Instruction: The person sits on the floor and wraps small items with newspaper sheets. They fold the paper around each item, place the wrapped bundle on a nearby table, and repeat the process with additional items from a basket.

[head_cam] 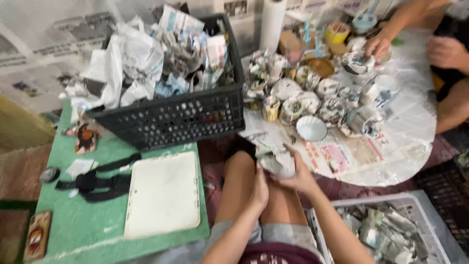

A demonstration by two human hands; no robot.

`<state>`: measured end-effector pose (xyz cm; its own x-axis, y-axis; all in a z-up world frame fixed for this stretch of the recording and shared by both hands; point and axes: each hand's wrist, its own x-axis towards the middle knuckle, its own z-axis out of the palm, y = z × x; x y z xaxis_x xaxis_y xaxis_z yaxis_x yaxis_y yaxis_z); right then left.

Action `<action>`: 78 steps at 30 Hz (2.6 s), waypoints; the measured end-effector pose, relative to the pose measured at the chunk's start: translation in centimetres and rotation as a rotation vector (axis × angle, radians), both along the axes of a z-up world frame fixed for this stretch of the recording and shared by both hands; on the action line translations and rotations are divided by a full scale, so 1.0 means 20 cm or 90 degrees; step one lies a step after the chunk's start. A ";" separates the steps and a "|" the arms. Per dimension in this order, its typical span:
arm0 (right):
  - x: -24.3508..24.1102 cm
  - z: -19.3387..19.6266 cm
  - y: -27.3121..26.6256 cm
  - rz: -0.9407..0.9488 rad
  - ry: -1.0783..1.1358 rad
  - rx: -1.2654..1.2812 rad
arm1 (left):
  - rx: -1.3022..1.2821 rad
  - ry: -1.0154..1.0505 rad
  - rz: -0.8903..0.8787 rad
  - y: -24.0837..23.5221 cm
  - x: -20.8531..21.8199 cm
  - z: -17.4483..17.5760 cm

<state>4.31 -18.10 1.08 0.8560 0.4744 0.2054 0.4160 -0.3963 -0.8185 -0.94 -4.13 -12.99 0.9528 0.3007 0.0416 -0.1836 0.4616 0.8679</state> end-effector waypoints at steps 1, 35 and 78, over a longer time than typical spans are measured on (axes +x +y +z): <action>0.01 0.01 0.01 0.026 -0.039 0.048 | 0.079 -0.023 0.013 0.02 0.03 0.07; -0.07 -0.24 0.15 0.093 -0.072 0.422 | 0.364 -0.115 0.090 0.15 -0.09 0.79; -0.11 -0.47 0.18 -0.038 0.389 0.910 | -0.051 0.006 0.130 -0.13 0.02 0.52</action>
<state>2.14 -14.57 -8.25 0.9852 0.1583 0.0661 -0.0965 0.8301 -0.5492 -0.52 -6.69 -2.58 0.8719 0.4898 0.0009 -0.2726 0.4837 0.8317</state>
